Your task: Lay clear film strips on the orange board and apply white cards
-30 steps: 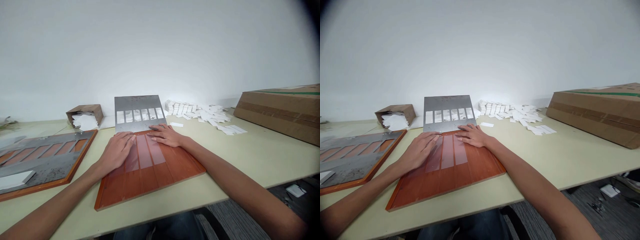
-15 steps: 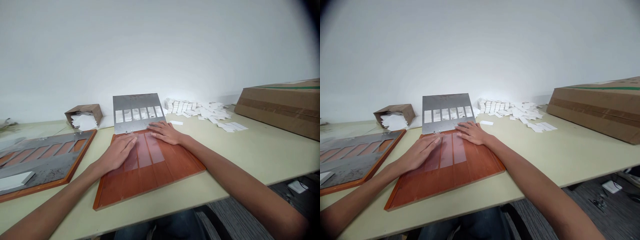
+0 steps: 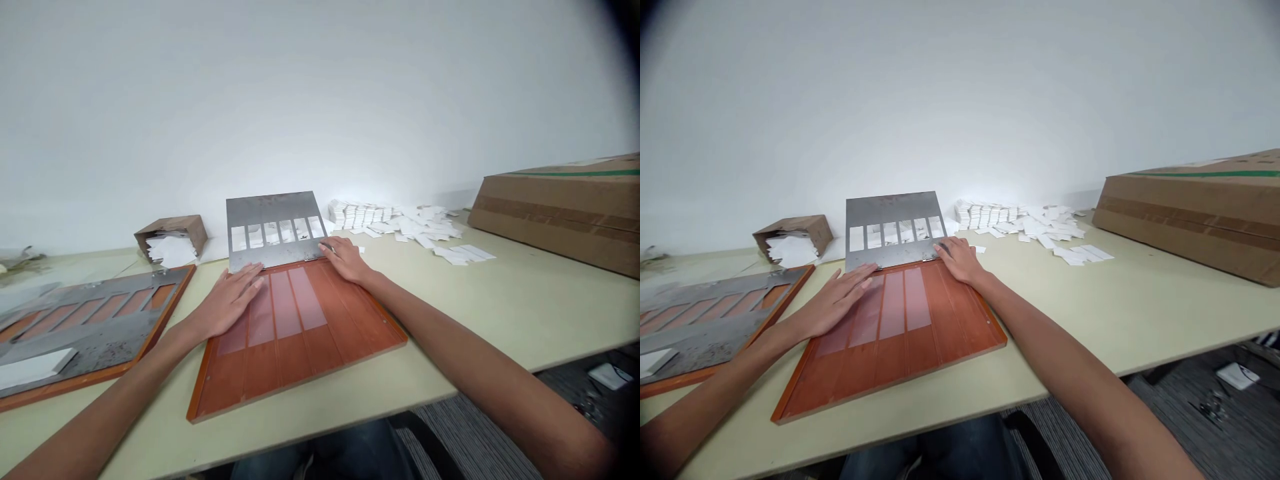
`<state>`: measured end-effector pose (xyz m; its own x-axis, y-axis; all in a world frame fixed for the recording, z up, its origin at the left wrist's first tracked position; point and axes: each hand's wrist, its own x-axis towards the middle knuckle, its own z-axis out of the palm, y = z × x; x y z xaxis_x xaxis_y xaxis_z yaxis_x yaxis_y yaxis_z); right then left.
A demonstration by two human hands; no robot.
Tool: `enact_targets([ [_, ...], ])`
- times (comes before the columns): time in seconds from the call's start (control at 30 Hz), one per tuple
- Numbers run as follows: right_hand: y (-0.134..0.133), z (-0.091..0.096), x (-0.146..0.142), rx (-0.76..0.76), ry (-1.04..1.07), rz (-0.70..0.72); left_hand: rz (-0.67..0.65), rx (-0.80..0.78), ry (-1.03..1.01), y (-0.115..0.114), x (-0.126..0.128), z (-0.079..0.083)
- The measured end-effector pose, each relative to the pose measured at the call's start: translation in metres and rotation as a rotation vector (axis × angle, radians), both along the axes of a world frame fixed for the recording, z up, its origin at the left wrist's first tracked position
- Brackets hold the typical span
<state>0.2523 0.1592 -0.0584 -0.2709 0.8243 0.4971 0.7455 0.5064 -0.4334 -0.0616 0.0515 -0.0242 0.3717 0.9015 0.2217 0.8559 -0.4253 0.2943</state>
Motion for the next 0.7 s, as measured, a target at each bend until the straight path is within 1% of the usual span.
enact_targets([
  [0.1, 0.002, -0.003, -0.001, -0.015, -0.001, 0.002, -0.198, 0.053, -0.054, -0.01, 0.014, 0.008],
  [0.17, 0.003, -0.003, -0.002, -0.025, 0.002, 0.005, -0.327, 0.037, -0.035, -0.017, 0.021, 0.013],
  [0.23, 0.004, -0.004, -0.002, -0.035, 0.014, 0.001, -0.373, 0.004, 0.021, -0.02, 0.024, 0.015],
  [0.33, 0.004, -0.004, -0.001, -0.054, 0.042, -0.014, -0.373, -0.031, 0.063, -0.018, 0.021, 0.01],
  [0.4, 0.004, -0.004, -0.001, -0.071, 0.067, -0.026, -0.376, -0.021, 0.052, -0.014, 0.017, 0.007],
  [0.53, 0.003, -0.003, -0.001, -0.108, 0.127, -0.039, -0.338, 0.115, -0.088, -0.011, 0.013, 0.009],
  [0.7, 0.004, -0.003, -0.001, -0.145, 0.211, -0.051, -0.214, 0.287, -0.262, -0.013, 0.013, 0.01],
])
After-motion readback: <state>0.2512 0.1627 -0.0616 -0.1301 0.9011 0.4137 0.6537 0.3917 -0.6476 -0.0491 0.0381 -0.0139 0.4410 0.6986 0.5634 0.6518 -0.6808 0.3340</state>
